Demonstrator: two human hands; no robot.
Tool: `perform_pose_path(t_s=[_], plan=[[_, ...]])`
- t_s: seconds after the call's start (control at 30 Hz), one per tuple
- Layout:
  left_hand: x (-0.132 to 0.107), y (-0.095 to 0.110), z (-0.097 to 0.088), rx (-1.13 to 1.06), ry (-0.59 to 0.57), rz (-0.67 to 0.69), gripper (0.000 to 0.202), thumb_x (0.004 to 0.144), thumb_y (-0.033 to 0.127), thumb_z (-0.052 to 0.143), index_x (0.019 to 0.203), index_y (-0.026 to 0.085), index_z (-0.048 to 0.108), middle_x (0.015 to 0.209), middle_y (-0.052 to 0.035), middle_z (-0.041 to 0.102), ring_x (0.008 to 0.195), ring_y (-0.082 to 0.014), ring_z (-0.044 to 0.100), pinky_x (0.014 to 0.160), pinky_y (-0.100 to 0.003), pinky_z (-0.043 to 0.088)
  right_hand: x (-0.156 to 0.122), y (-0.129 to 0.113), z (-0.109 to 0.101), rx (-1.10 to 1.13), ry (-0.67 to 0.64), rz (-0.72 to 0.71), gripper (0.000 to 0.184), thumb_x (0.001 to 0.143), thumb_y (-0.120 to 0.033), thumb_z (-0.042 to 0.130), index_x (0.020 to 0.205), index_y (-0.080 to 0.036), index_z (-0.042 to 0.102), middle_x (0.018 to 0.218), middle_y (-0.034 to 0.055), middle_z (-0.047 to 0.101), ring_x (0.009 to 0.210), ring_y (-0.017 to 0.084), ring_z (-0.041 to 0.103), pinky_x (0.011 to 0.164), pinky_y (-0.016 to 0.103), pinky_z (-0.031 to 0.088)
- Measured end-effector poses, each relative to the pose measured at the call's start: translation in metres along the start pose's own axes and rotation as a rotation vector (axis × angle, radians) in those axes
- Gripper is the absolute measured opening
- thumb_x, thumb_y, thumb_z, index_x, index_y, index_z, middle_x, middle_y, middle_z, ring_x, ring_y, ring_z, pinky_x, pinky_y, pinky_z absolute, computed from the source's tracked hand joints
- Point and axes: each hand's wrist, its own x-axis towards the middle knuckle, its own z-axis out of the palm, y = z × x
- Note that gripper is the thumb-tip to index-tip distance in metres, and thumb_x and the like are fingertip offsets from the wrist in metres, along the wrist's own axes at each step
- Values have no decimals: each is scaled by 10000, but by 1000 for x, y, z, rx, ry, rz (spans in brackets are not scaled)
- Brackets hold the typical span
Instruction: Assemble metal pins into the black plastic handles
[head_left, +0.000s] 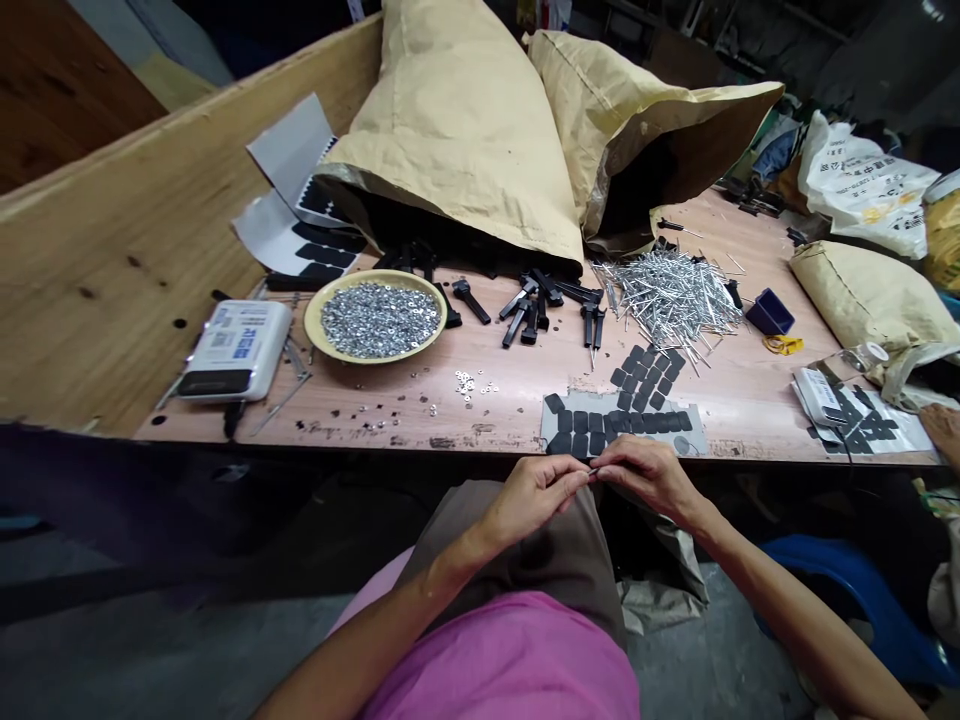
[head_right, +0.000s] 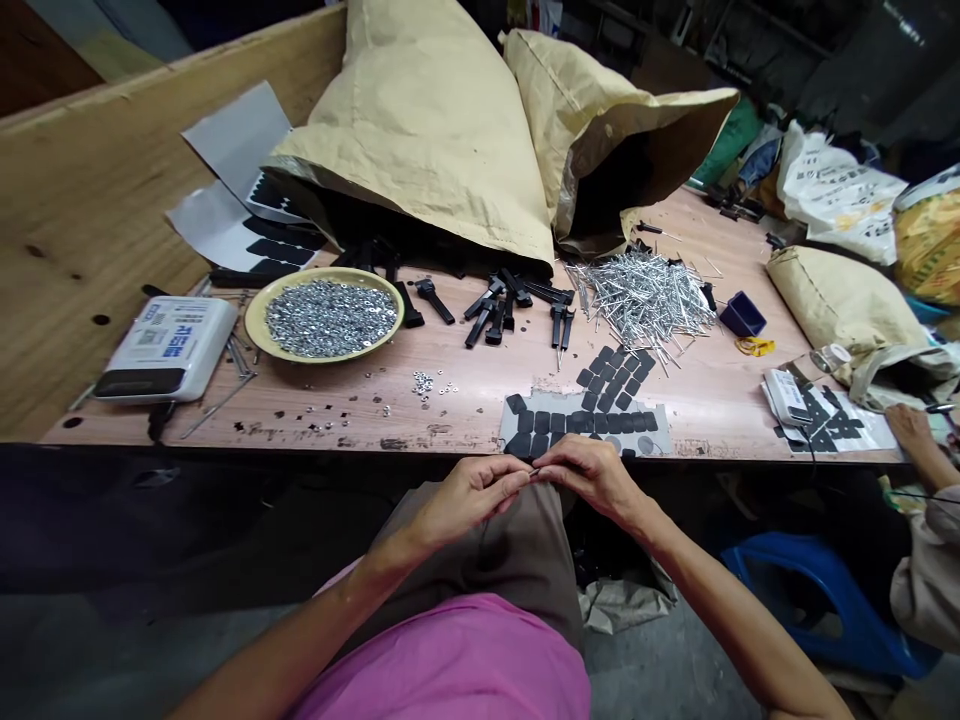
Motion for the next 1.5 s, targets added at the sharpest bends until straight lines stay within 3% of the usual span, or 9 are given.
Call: perform_pose_path(t_s=[0.2, 0.4, 0.57, 0.67, 0.87, 0.97, 1.1, 1.33, 1.5], plan=[[0, -1, -1, 50, -47, 26, 363, 786, 477, 535, 745, 136, 655, 476, 55, 401, 448, -71, 335, 442, -199, 255, -3, -4, 3, -267, -48, -140, 311, 970, -322, 338, 873, -158, 584, 728, 53, 609, 662, 128, 540, 597, 225, 435], [-1, -2, 2, 108, -35, 71, 341, 812, 434, 507, 726, 137, 652, 470, 49, 414, 441, -77, 346, 460, -205, 294, -3, -2, 9, -491, -2, -244, 382, 988, -285, 269, 705, -183, 504, 589, 6, 492, 573, 131, 418, 592, 265, 336], [-2, -14, 3, 360, 129, 281, 277, 847, 334, 463, 802, 183, 691, 685, -50, 622, 628, -153, 541, 643, -252, 433, -2, -3, 18, -286, -15, -40, 462, 990, -361, 182, 630, -200, 423, 557, -21, 424, 513, 113, 366, 538, 250, 324], [-1, -22, 2, 462, 156, 327, 307, 860, 338, 436, 804, 185, 696, 718, -93, 631, 670, -185, 562, 702, -293, 451, 2, -9, 13, -83, -103, 136, 392, 981, -393, 242, 722, -193, 457, 620, -26, 473, 531, 98, 413, 510, 212, 347], [0, -14, 2, 260, 119, 194, 300, 815, 428, 513, 758, 180, 673, 650, -52, 597, 612, -152, 517, 610, -258, 435, 1, -15, -3, -157, -171, 44, 302, 973, -347, 316, 858, -174, 535, 749, 28, 559, 648, 122, 495, 590, 227, 410], [0, -7, -1, -55, -80, -71, 424, 731, 572, 570, 746, 152, 633, 486, 42, 446, 408, -68, 340, 397, -191, 274, -1, -14, -8, -249, -228, -92, 286, 981, -265, 292, 914, -162, 550, 773, 50, 574, 690, 137, 512, 624, 242, 426], [0, -4, -5, -297, -256, -288, 541, 597, 639, 664, 775, 132, 601, 456, 91, 394, 332, -12, 188, 343, -175, 104, 0, -15, -13, -223, -304, -207, 272, 981, -200, 277, 995, -165, 546, 883, 70, 596, 797, 135, 542, 719, 248, 435], [-3, -2, 0, -235, -181, -185, 537, 614, 667, 630, 694, 141, 566, 442, 84, 392, 356, -21, 224, 360, -177, 135, 0, -9, -2, -380, -219, -217, 394, 991, -276, 234, 726, -182, 510, 648, 25, 506, 617, 144, 422, 601, 262, 350], [-3, -1, 5, -29, 42, 15, 451, 716, 588, 578, 678, 139, 606, 471, 57, 406, 437, -57, 328, 409, -186, 228, 2, -4, 4, -400, -148, -57, 511, 984, -405, 147, 701, -188, 514, 607, 10, 519, 562, 140, 438, 623, 284, 349]])
